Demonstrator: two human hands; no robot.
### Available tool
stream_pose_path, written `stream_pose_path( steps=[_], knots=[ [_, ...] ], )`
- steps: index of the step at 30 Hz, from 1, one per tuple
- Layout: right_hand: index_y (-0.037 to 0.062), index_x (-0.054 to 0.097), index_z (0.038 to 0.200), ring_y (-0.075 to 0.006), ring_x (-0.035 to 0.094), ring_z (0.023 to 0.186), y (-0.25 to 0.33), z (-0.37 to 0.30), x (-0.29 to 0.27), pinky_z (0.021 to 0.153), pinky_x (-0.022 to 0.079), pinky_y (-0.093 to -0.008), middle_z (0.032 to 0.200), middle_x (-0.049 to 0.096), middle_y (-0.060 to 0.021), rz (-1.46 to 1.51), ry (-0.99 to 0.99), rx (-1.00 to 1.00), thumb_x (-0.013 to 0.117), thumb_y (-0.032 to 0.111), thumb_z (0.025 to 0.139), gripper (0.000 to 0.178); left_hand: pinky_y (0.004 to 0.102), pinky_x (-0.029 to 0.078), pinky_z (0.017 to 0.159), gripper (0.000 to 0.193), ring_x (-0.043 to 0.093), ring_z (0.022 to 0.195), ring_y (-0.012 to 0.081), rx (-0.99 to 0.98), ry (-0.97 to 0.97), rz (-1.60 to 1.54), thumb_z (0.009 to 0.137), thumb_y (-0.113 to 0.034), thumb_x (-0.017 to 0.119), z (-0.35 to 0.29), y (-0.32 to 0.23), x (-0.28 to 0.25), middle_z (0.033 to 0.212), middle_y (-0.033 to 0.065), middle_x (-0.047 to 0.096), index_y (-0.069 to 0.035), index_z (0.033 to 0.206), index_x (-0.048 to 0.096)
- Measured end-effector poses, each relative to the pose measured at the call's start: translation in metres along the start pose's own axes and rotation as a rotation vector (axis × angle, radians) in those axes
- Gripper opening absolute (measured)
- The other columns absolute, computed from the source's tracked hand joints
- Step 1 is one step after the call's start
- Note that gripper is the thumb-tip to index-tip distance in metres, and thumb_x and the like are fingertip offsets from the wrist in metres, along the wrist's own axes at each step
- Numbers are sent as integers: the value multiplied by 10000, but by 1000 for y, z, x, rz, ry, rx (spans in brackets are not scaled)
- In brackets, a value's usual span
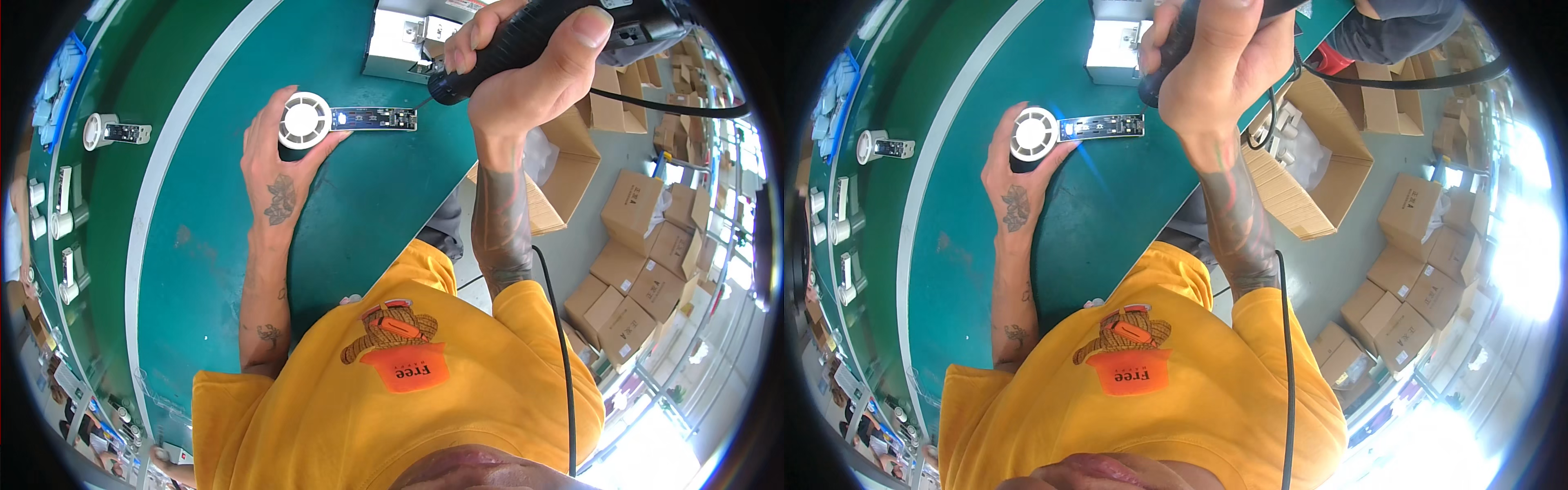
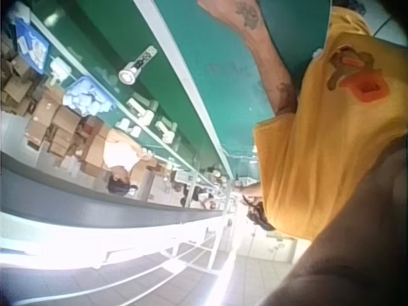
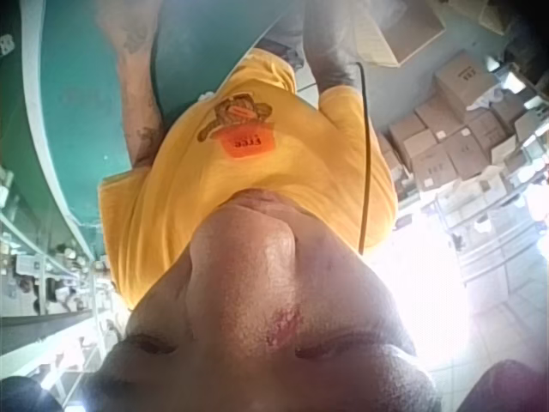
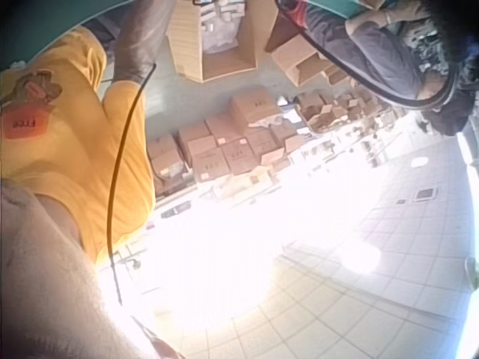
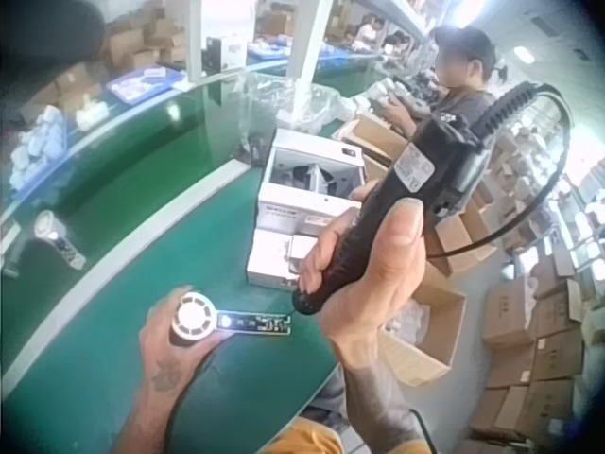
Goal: Assembling electronic components by using an electric screwdriver to secure a small white part to a PCB housing.
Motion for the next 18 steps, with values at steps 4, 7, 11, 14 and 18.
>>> stream_pose_path(
  steps=[4, 7, 11, 14, 18],
  knots=[
    [-31, 519, 1129, -136, 441, 372, 1, 3, -2, 353, 359, -266, 561, 499, -66, 3, 31, 50, 516, 613, 1021, 654, 400, 535, 926, 697, 663, 1044, 292, -3, 7, 18, 690, -238, 960, 1, -3, 1, 1206, 103, 711, -59, 1288, 649],
    [-34, 515, 1131, -140, 442, 374, -1, 7, -6, 355, 362, -272, 563, 500, -69, -14, 59, 28, 509, 625, 1019, 669, 401, 534, 931, 697, 662, 1050, 293, -17, 11, 15, 692, -241, 959, 5, -4, 5, 1209, 105, 710, -59, 1290, 649],
    [-26, 506, 1139, -151, 450, 382, -1, 10, -9, 361, 372, -280, 572, 500, -75, -32, 59, 29, 515, 632, 1013, 670, 403, 534, 934, 699, 662, 1053, 297, -5, 3, 1, 692, -243, 959, 7, -6, 8, 1209, 109, 710, -59, 1291, 649],
    [-18, 494, 1149, -162, 458, 388, 0, 10, -12, 364, 379, -286, 578, 495, -84, 94, 43, 71, 530, 649, 999, 685, 403, 533, 936, 699, 662, 1054, 299, -21, 9, 11, 690, -244, 960, 9, -9, 9, 1208, 109, 710, -58, 1289, 650],
    [-16, 486, 1151, -169, 464, 394, 0, 12, -18, 366, 383, -294, 583, 493, -91, 125, 39, 64, 545, 688, 971, 729, 401, 528, 938, 697, 663, 1051, 291, -17, 16, 8, 683, -244, 962, 9, -10, 9, 1205, 103, 711, -61, 1281, 654]
  ],
)
Point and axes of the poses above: each hand's wrist, its own z-axis towards the middle knuckle, its own x-axis out of the palm, y = z × x, the point moved 2 cm from there along z, towards the middle knuckle
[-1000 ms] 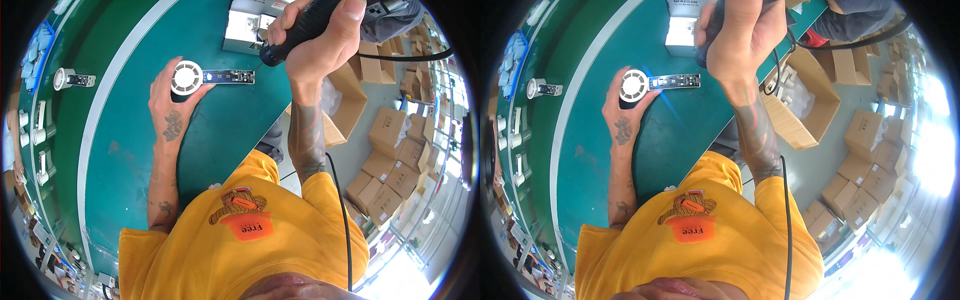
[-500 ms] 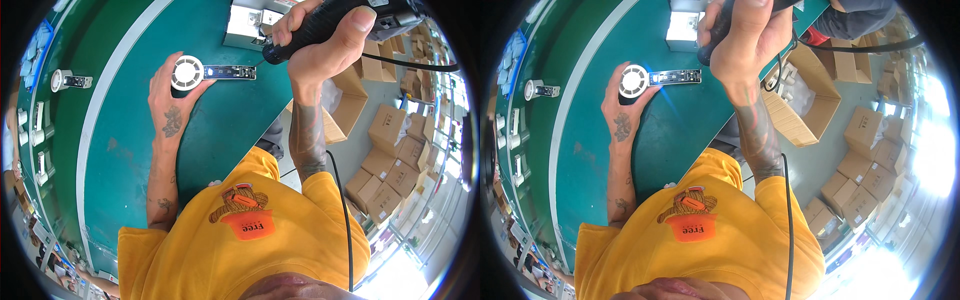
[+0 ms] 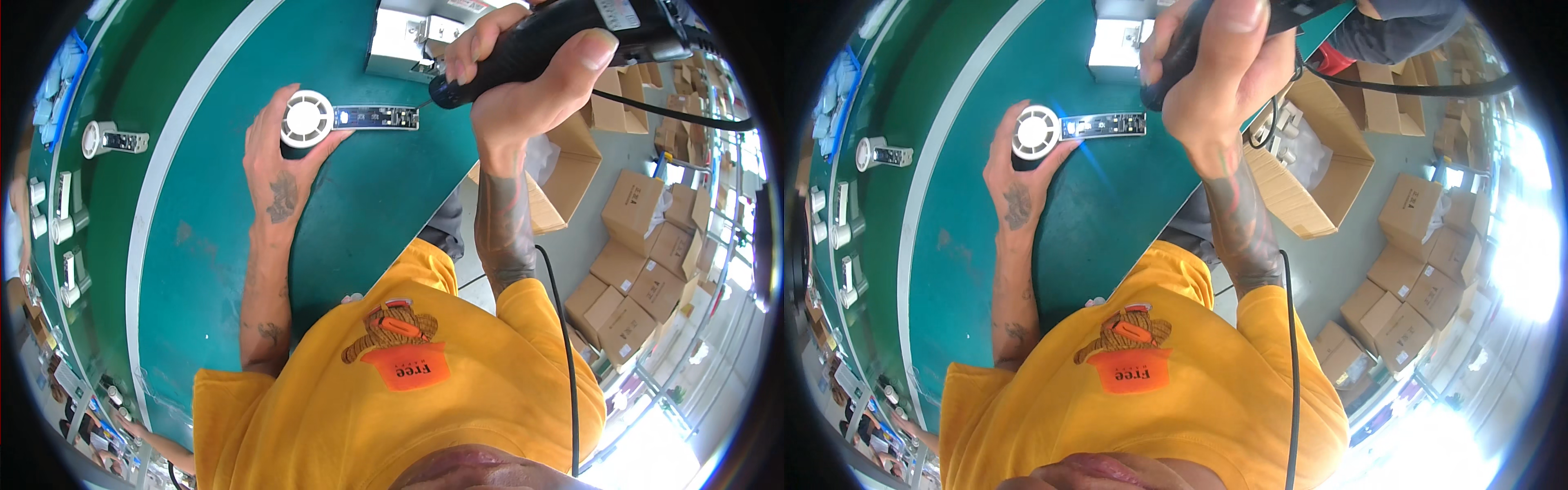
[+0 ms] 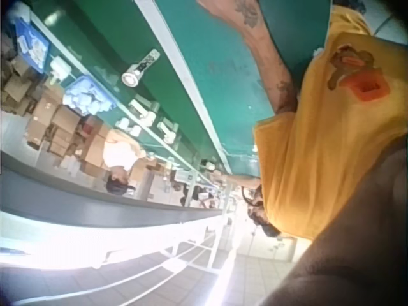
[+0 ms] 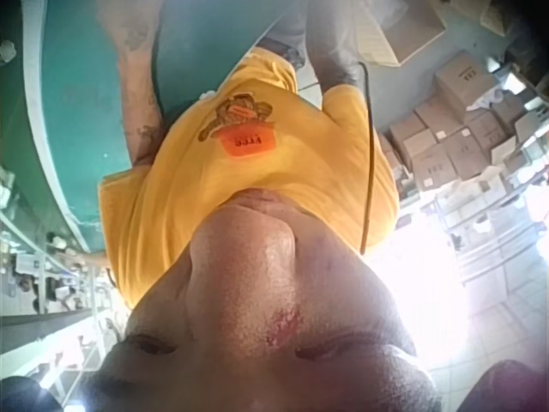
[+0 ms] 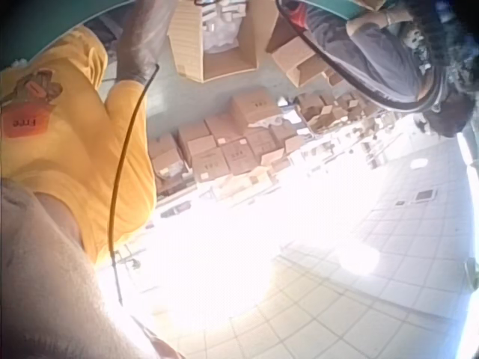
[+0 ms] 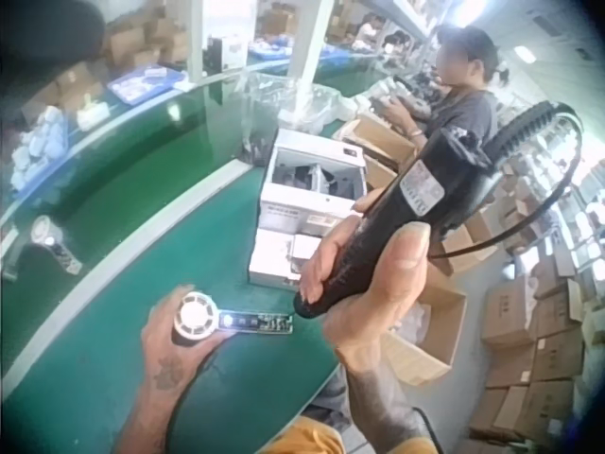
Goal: Assembling electronic components by using an electric screwdriver to secure a small white part to a PCB housing.
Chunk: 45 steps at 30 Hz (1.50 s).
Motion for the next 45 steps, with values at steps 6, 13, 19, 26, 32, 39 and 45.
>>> stream_pose_path(
  steps=[6, 13, 19, 26, 32, 39, 45],
  knots=[
    [5, 526, 1083, -164, 461, 387, 21, 14, 20, 374, 402, -284, 564, 490, -66, -116, -105, 68, 565, 721, 936, 732, 399, 509, 947, 705, 668, 1050, 290, 32, 12, 12, 679, -262, 961, 2, -7, 8, 1179, 99, 718, -64, 1279, 650],
    [17, 595, 1014, -84, 471, 418, 20, 38, 48, 389, 363, -223, 621, 573, -26, -207, 118, -277, 583, 547, 1027, 530, 399, 478, 952, 697, 677, 1069, 266, 168, 22, 26, 698, -305, 948, 6, -26, 29, 1149, 89, 723, -57, 1273, 639],
    [13, 602, 988, -90, 481, 431, 32, 31, 46, 408, 362, -227, 594, 560, -29, -188, 123, -174, 574, 533, 1033, 523, 403, 481, 949, 702, 678, 1067, 268, 187, 32, -15, 707, -306, 942, 9, -28, 36, 1137, 91, 722, -51, 1281, 630],
    [46, 557, 992, -87, 487, 478, 5, 16, 35, 441, 370, -241, 628, 549, -17, -252, 136, -40, 616, 504, 1027, 463, 402, 483, 953, 710, 677, 1064, 275, 186, 35, 6, 710, -308, 941, 13, -35, 38, 1137, 97, 716, -50, 1291, 623],
    [54, 543, 976, -93, 489, 475, 4, 18, 32, 439, 369, -235, 624, 544, -22, -256, 99, 77, 625, 494, 1024, 451, 401, 478, 961, 710, 673, 1075, 273, 175, 50, -14, 710, -298, 942, 15, -36, 43, 1156, 98, 715, -53, 1294, 622],
    [36, 538, 973, -89, 497, 495, -1, 19, 20, 464, 374, -233, 648, 566, -30, -231, 183, -11, 621, 452, 1034, 429, 397, 481, 962, 721, 673, 1084, 274, 149, 59, -11, 699, -287, 949, 18, -40, 47, 1175, 96, 715, -55, 1297, 620],
    [15, 551, 930, -83, 510, 529, -20, 25, -3, 489, 384, -233, 663, 579, -28, -170, 379, -201, 619, 413, 1034, 417, 398, 489, 950, 725, 674, 1084, 280, 166, 55, -32, 700, -288, 948, 21, -42, 50, 1178, 100, 714, -53, 1300, 617]
  ],
)
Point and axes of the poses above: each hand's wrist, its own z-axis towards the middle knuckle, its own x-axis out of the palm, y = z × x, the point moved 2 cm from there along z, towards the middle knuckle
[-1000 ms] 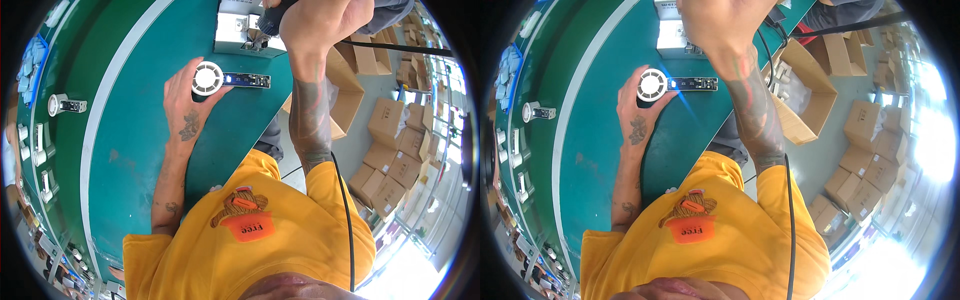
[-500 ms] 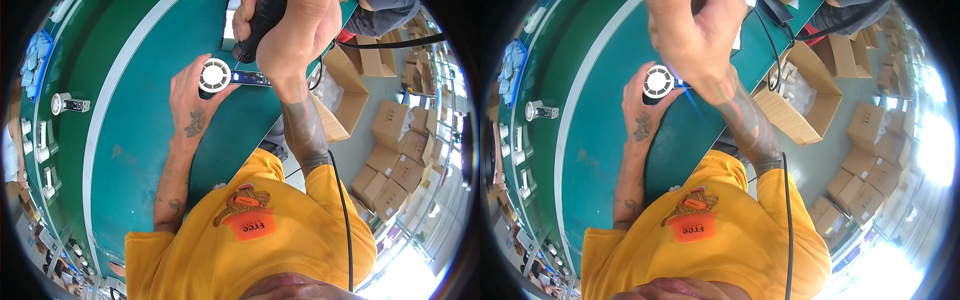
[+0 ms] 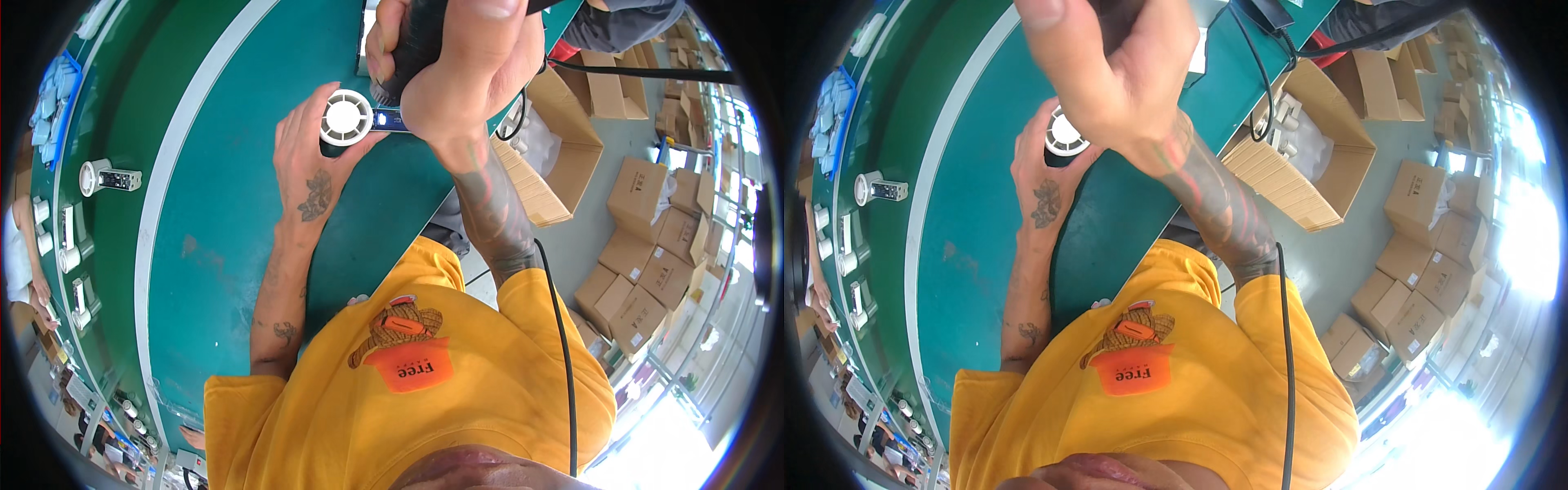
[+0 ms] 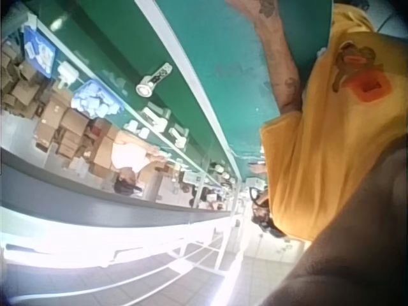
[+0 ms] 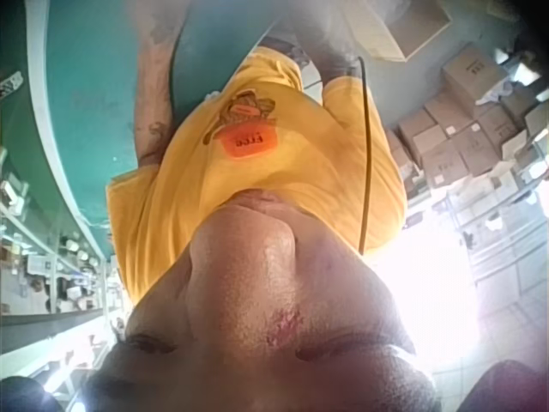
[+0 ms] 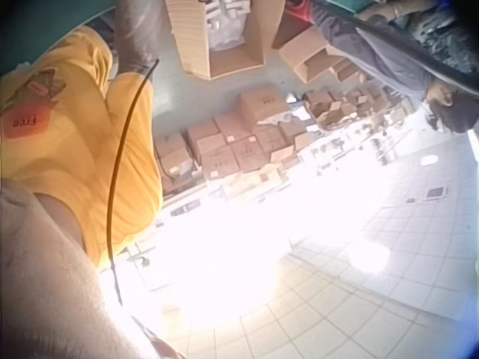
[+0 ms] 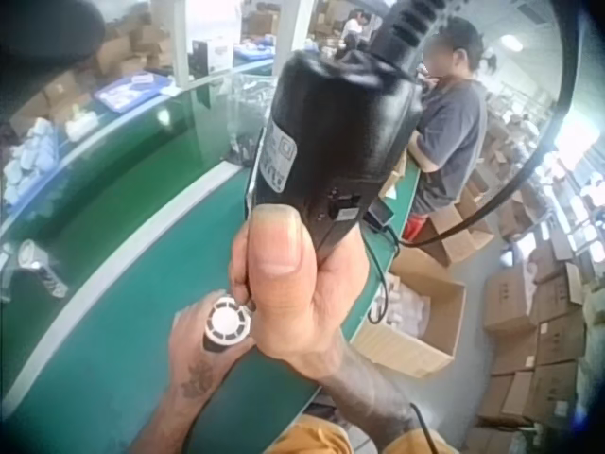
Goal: Assembling electronic components by using an electric screwdriver to secure a small white part to a PCB housing.
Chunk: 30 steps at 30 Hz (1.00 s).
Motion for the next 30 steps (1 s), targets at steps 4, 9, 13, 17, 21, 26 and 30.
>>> stream_pose_path(
  steps=[4, 9, 13, 17, 21, 26, 30],
  knots=[
    [12, 562, 909, -88, 511, 531, 11, -2, 4, 490, 385, -240, 666, 582, -26, -6, -54, 115, 622, 393, 1031, 405, 396, 489, 948, 719, 673, 1082, 286, -8, 12, -5, 708, -299, 943, 3, -2, 2, 1175, 101, 714, -51, 1297, 616],
    [13, 574, 935, -93, 514, 525, 13, 16, 1, 487, 385, -242, 635, 574, -26, -41, 16, 130, 647, 428, 1015, 429, 398, 488, 943, 714, 673, 1080, 285, -43, 18, 27, 714, -317, 937, 5, -3, 5, 1170, 101, 713, -52, 1294, 615],
    [17, 594, 955, -104, 485, 442, 59, 55, 5, 419, 360, -245, 618, 580, -36, -91, -197, 98, 616, 533, 1004, 519, 399, 505, 948, 727, 667, 1073, 289, 1, 11, -5, 687, -273, 956, 8, -6, 10, 1196, 103, 711, -62, 1301, 629],
    [29, 597, 965, -73, 469, 424, 36, 82, -20, 400, 344, -222, 606, 553, -10, -259, -139, -175, 611, 479, 1034, 455, 399, 520, 953, 727, 658, 1079, 293, 30, 11, -21, 677, -216, 968, 13, -7, 17, 1224, 109, 707, -69, 1308, 638],
    [54, 593, 961, -55, 467, 434, 17, 77, -9, 404, 351, -207, 629, 537, 19, -210, -60, -197, 581, 407, 1070, 370, 402, 484, 951, 717, 669, 1091, 281, -20, -11, 43, 694, -290, 953, 7, -1, 10, 1182, 104, 713, -47, 1286, 630],
    [39, 587, 960, -83, 479, 441, 53, 67, 2, 406, 364, -228, 650, 563, -8, -100, -292, 101, 580, 496, 1045, 465, 404, 485, 941, 723, 671, 1079, 282, 20, 7, 11, 692, -291, 950, 15, -6, 16, 1179, 103, 711, -43, 1288, 624],
    [22, 586, 967, -101, 483, 438, 59, 50, 7, 411, 343, -235, 594, 545, -31, -71, -373, 281, 586, 627, 985, 605, 401, 486, 941, 719, 671, 1076, 284, 4, 1, 27, 701, -298, 946, 16, -6, 17, 1174, 103, 710, -41, 1288, 620]
  ],
)
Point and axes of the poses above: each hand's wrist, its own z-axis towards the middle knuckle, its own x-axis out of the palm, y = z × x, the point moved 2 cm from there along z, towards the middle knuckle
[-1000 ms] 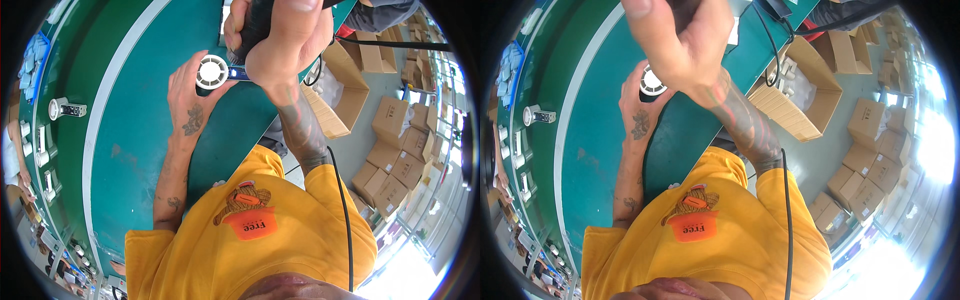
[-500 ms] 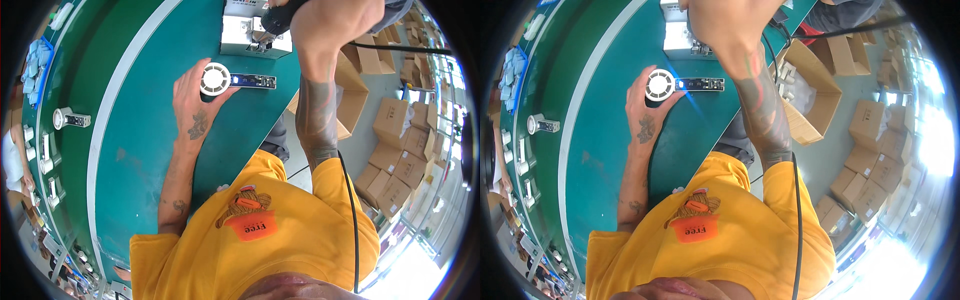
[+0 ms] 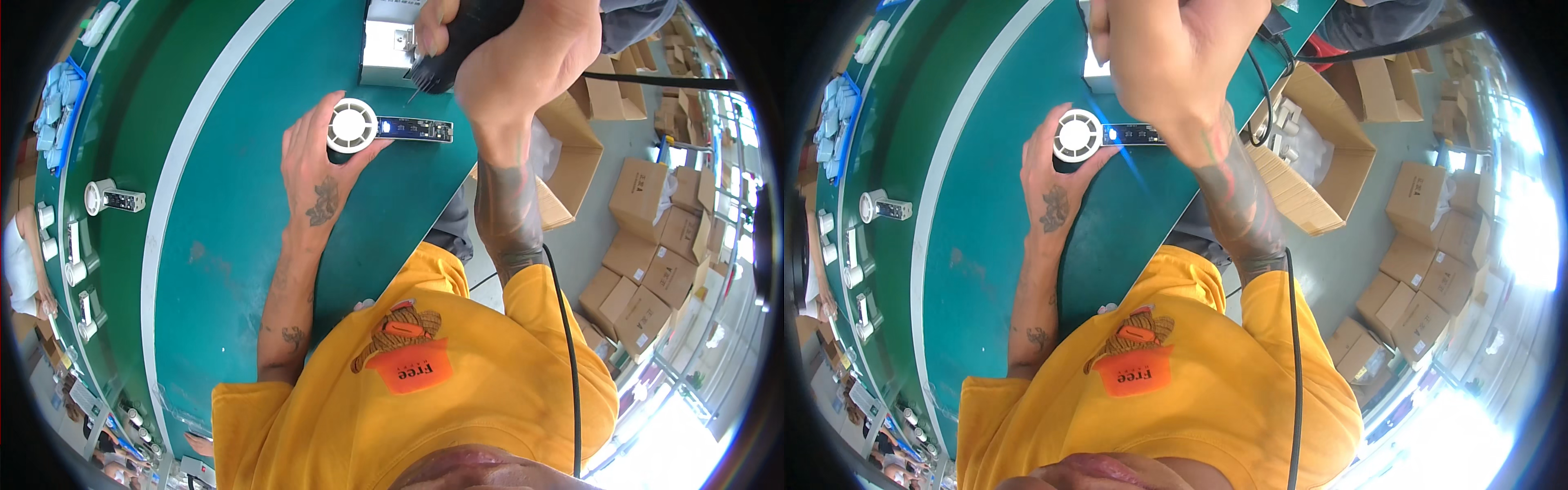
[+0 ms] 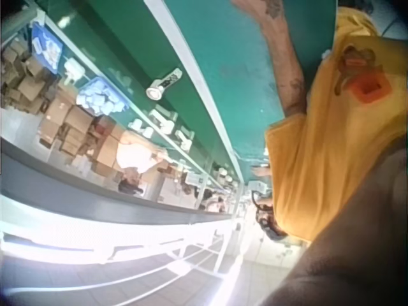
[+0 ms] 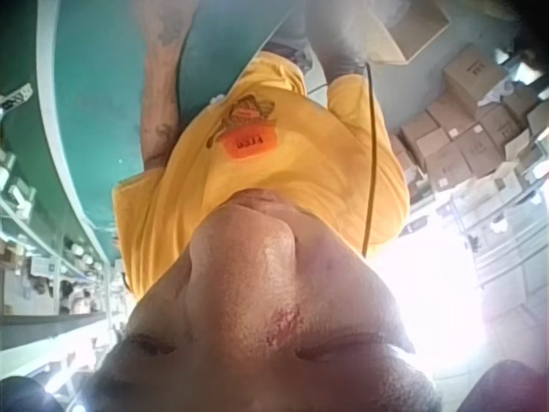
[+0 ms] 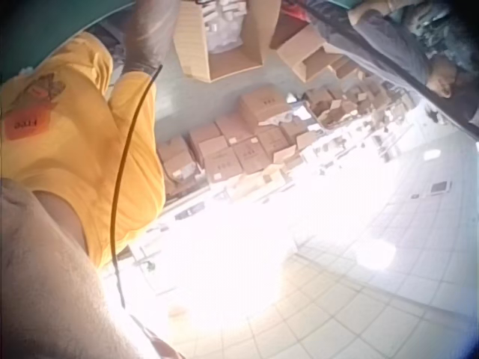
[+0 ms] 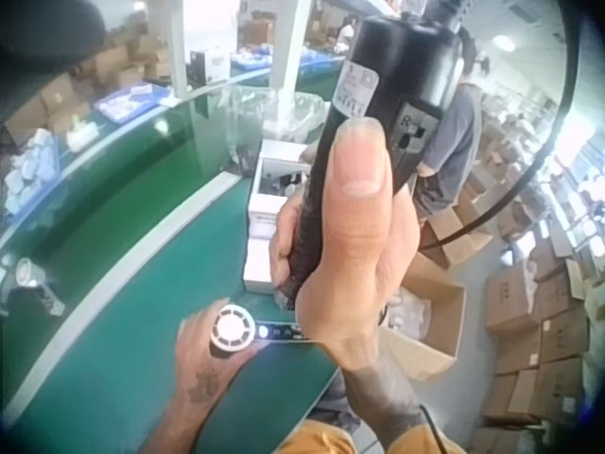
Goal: Assembling electronic components by using an electric screwdriver to secure a small white part to a PCB housing.
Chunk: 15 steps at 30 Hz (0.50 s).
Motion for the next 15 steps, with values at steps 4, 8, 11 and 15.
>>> stream_pose_path(
  steps=[4, 8, 11, 15],
  knots=[
    [20, 580, 951, -111, 480, 451, -19, -6, -7, 425, 351, -249, 606, 550, -24, 59, 116, -47, 607, 629, 969, 610, 400, 484, 947, 716, 673, 1073, 284, 1, 8, -11, 714, -322, 937, 3, -1, 3, 1165, 106, 710, -41, 1291, 618],
    [39, 557, 973, -97, 490, 482, -44, -4, -22, 442, 362, -246, 626, 554, -25, 1, 323, -97, 623, 571, 993, 537, 404, 483, 951, 726, 674, 1069, 281, -14, 13, -18, 712, -345, 937, 4, -3, 4, 1154, 106, 712, -44, 1292, 619],
    [39, 549, 985, -96, 492, 482, -23, -11, -6, 442, 364, -244, 624, 551, -26, 61, 147, 106, 624, 560, 995, 526, 404, 484, 950, 733, 677, 1061, 282, -8, 7, -22, 707, -351, 939, 5, -2, 5, 1140, 104, 715, -47, 1292, 618],
    [31, 548, 1012, -104, 494, 484, -37, -11, -8, 444, 370, -251, 631, 556, -40, 66, 74, 124, 630, 546, 993, 521, 405, 486, 948, 736, 680, 1049, 282, -6, 5, -12, 705, -350, 941, 7, 1, 7, 1127, 100, 718, -49, 1294, 618]
  ],
)
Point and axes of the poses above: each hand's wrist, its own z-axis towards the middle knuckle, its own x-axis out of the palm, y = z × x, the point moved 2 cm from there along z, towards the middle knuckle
